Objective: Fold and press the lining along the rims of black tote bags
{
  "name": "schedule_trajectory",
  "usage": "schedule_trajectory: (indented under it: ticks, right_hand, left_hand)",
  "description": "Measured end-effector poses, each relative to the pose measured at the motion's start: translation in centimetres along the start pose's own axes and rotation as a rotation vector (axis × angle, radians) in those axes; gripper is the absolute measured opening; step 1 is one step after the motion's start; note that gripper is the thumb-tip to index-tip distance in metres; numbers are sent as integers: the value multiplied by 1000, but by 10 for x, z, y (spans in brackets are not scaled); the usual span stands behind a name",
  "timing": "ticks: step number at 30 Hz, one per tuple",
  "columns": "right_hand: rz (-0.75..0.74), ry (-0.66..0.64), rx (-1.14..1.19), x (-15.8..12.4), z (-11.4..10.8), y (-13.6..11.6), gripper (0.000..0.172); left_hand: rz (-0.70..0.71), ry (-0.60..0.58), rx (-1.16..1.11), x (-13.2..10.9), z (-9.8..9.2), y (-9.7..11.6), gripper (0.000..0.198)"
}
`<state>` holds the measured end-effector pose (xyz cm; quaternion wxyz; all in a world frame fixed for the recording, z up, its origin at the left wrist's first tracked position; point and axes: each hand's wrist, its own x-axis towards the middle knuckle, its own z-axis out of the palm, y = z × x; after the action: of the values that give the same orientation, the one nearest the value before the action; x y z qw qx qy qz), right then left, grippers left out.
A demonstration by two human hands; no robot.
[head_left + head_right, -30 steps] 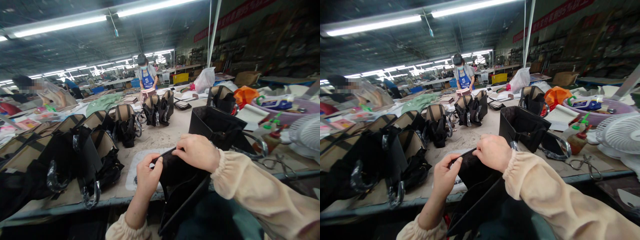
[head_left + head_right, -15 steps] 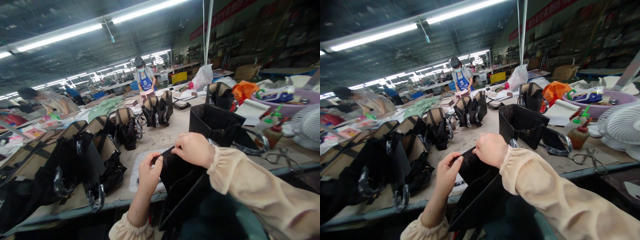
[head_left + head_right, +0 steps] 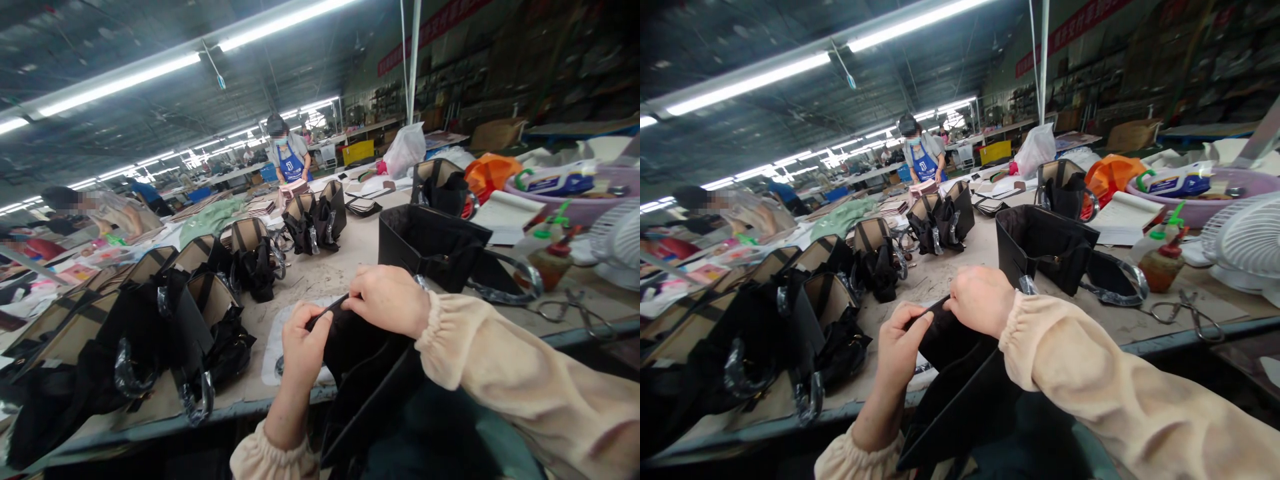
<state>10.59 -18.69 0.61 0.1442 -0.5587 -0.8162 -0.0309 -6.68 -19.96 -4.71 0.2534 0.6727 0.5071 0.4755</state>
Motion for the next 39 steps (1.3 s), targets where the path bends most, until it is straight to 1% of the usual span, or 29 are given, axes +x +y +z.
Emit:
schedule_trajectory:
  ticks: [8,13,20,25,27,30,34,36,39]
  right_hand:
    - [4,0,-15,-1,-1,1,31]
    - [19,3,-17,1,-2,-2,31]
    - [13,-7,-3,0,0,-1,32]
    - [22,-5,-27,1,3,0,32]
    - [23,4,-35,1,2,1,33]
    - [-28,6,-20,1,0,4,34]
    - [-119,-15,-16,-2,-6,9,28]
    - [-151,-21,-22,-4,-9,10,27]
    - [-191,-24,-9,-8,-12,15,34]
  left_hand:
    - [21,-34,15,5,-3,1,13]
    - [-40,-116,85,7,-8,3,12]
    - [-55,-107,84,2,-10,-2,14]
    - [-74,-158,90,10,-12,2,17]
    - [-45,-174,119,15,-11,5,17]
    - [32,-175,208,22,-9,5,13]
    - [99,-156,290,26,-7,2,13]
    - [124,-132,311,26,-7,1,14]
    - [131,-78,322,25,-6,0,14]
